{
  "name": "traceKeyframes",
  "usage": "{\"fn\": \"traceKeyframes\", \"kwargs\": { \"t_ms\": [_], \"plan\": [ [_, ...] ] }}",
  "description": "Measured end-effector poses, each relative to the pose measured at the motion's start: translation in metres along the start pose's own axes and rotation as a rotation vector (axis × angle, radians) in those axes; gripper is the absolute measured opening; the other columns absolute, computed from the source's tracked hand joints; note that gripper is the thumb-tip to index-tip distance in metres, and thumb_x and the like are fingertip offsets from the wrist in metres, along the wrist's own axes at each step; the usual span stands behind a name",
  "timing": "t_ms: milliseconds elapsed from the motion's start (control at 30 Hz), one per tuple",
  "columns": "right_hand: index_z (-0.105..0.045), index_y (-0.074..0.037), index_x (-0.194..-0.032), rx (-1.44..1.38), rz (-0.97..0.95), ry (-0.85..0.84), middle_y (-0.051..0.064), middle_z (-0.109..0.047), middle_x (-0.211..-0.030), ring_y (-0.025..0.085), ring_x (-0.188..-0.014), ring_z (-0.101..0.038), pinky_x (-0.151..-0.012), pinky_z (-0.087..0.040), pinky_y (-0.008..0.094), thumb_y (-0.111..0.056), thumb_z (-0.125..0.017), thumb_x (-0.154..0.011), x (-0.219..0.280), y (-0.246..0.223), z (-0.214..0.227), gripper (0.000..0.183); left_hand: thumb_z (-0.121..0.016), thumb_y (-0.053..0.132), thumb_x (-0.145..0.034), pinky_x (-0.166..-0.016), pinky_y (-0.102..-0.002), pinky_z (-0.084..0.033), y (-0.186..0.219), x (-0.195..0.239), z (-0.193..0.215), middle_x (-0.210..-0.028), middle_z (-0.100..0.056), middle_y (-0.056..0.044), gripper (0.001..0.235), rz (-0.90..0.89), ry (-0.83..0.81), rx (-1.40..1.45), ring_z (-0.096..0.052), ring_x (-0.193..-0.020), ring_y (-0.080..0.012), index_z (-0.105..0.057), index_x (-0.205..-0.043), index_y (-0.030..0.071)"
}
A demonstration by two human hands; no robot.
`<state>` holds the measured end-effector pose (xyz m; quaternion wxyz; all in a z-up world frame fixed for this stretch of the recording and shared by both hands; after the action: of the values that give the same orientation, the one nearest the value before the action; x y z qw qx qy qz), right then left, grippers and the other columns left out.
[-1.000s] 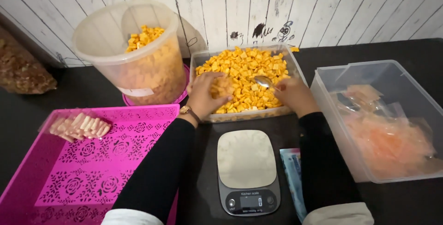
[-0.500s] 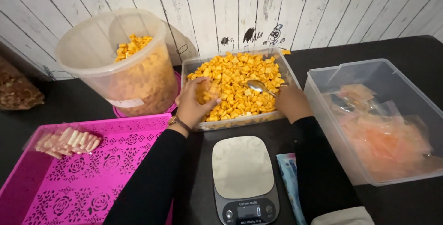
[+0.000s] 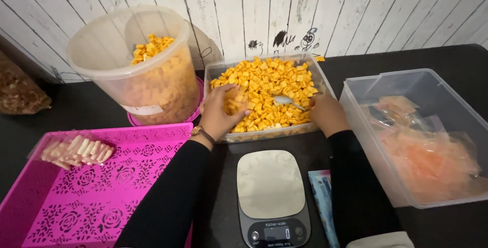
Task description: Filling small plastic bags with snacks using a spoon and weighing them on a digital scale.
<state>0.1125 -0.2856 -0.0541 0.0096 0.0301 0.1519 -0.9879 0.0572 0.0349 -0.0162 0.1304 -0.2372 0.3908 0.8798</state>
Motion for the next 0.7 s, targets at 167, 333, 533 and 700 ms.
{"fn": "traceKeyframes", "kwargs": {
  "t_ms": [167, 333, 533, 700],
  "plan": [
    [-0.072, -0.005, -0.113, 0.031, -0.005, -0.082, 0.022, -0.07, -0.106, 0.042, -0.107, -0.069, -0.092, -0.055, 0.051, -0.02, -0.067, -0.085, 0.018, -0.017, 0.014, 0.033, -0.093, 0.042, -0.063, -0.106, -0.052, -0.043, 0.001, 0.0, 0.003, -0.128, -0.058, -0.009, 0.082, 0.04, 0.009, 0.041, -0.056, -0.125, -0.0387, -0.056, -0.134, 0.025],
    [-0.073, -0.008, -0.113, 0.002, -0.009, -0.103, 0.018, -0.072, -0.104, 0.038, -0.108, -0.069, -0.092, -0.055, 0.048, -0.022, -0.066, -0.087, 0.017, -0.017, 0.019, 0.03, -0.094, 0.04, -0.063, -0.107, -0.051, -0.043, 0.0, -0.001, 0.004, -0.127, -0.058, -0.009, 0.081, 0.053, 0.018, 0.061, -0.055, -0.125, -0.038, -0.056, -0.133, 0.023],
    [-0.075, -0.012, -0.11, -0.054, 0.097, -0.064, 0.015, -0.075, -0.105, 0.036, -0.109, -0.068, -0.095, -0.054, 0.048, -0.017, -0.06, -0.088, 0.012, -0.013, 0.015, 0.027, -0.093, 0.041, -0.064, -0.107, -0.052, -0.043, 0.005, 0.0, 0.008, -0.127, -0.058, -0.009, 0.08, 0.071, 0.019, 0.049, -0.056, -0.125, -0.0381, -0.055, -0.133, 0.025],
    [-0.075, -0.013, -0.107, -0.457, 0.469, 0.346, 0.017, -0.066, -0.091, 0.04, -0.097, -0.065, -0.089, -0.053, 0.045, -0.004, -0.056, -0.087, 0.008, -0.019, 0.035, 0.029, -0.088, 0.047, -0.07, -0.106, -0.053, -0.041, 0.002, -0.001, 0.009, -0.129, -0.057, -0.008, 0.078, 0.135, 0.016, 0.005, -0.056, -0.126, -0.0359, -0.052, -0.135, 0.025]
  ]
}}
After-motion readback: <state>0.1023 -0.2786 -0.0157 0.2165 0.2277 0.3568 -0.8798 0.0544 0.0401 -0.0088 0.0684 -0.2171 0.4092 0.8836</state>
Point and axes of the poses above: each hand's wrist, its own x-axis away from the middle knuckle, its own z-axis out of the back of the hand, y = z × x, the point moved 5 cm from there along -x, towards the middle knuckle
